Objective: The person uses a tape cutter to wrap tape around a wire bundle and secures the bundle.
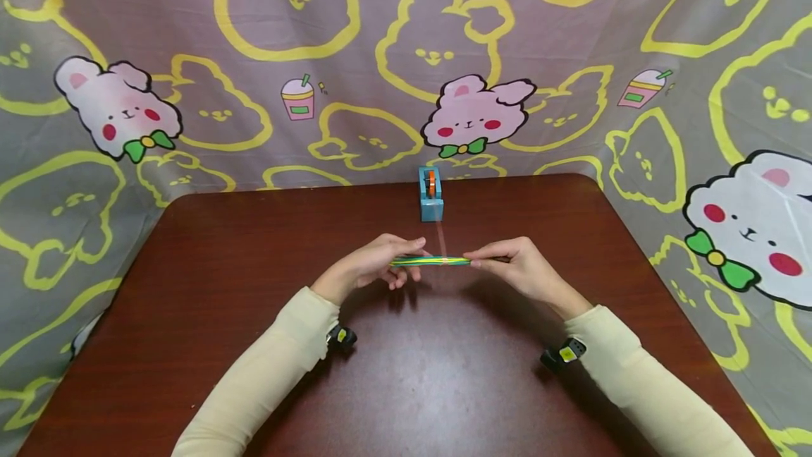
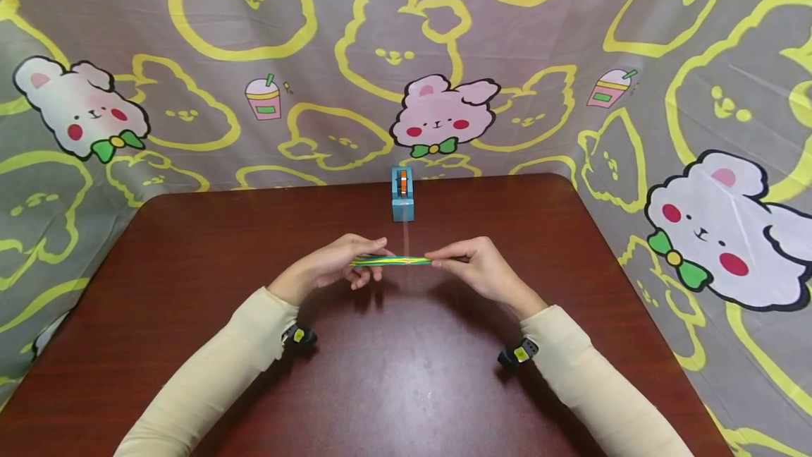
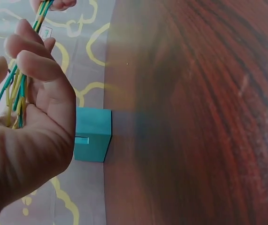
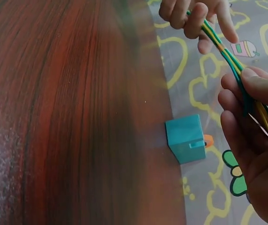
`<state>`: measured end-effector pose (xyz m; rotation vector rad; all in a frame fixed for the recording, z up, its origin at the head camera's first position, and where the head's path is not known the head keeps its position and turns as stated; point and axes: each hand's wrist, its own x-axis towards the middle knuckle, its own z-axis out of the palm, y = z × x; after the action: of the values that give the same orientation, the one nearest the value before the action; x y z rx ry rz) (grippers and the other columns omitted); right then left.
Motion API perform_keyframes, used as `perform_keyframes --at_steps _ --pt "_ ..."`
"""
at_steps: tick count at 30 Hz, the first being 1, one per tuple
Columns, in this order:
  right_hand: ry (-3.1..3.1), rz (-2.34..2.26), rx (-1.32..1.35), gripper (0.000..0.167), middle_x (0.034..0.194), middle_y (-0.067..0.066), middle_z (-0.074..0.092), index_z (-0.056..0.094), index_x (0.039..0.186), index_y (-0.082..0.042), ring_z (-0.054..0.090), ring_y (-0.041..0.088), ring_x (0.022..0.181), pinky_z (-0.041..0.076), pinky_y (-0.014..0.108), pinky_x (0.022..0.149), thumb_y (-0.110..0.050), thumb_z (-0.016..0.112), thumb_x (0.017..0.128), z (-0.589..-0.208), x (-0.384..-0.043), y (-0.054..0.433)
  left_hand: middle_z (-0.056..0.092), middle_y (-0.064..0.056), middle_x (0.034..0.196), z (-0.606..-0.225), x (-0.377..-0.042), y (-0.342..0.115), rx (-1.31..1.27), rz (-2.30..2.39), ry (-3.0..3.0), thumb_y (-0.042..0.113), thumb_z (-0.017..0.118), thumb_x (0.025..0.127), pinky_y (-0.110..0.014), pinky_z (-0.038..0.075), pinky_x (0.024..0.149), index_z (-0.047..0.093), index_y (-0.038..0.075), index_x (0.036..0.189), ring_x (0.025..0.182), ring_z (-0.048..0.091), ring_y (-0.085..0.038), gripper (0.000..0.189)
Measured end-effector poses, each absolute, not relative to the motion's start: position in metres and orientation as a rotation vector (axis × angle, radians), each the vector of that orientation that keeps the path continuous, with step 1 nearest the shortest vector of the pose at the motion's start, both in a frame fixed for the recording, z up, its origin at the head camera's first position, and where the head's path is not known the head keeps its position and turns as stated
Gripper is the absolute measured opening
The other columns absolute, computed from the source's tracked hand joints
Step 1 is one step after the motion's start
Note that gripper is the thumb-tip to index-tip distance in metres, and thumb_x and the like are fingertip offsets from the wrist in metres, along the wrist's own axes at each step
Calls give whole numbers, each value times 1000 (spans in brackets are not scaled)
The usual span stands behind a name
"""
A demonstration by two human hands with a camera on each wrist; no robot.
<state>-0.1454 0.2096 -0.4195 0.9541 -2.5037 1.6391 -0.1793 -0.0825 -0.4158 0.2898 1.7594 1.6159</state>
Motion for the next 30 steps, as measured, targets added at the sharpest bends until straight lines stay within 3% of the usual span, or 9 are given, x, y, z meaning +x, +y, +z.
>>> perform_keyframes --at_steps 7,15,24,30 --pt "-2405 1471 1088 26 93 8 75 79 102 -1 67 22 81 51 21 65 12 77 81 -418 -146 209 63 -9 74 -416 -179 -83 345 1611 1783 26 58 104 -26 39 48 69 0 120 49 47 -12 33" --pt "-2339 1263 1152 29 86 11 74 79 95 4 64 26 82 50 19 69 21 78 72 -420 -147 208 60 -14 73 -421 -179 -80 395 1648 1871 17 66 99 -27 36 46 75 4 117 47 44 -12 24" --pt "-2380 1267 1071 29 96 0 73 78 108 -9 62 18 90 50 27 73 0 83 80 -419 -146 207 62 -30 76 -418 -173 -79 521 1658 2048 14 70 96 -29 34 44 77 6 113 45 41 -13 20" --pt "-2462 1443 874 35 113 1 71 74 120 -12 64 20 103 56 31 79 -16 82 87 -421 -149 207 64 -29 77 -417 -171 -81 572 1634 2135 17 72 95 -26 33 42 79 10 111 46 41 -14 18"
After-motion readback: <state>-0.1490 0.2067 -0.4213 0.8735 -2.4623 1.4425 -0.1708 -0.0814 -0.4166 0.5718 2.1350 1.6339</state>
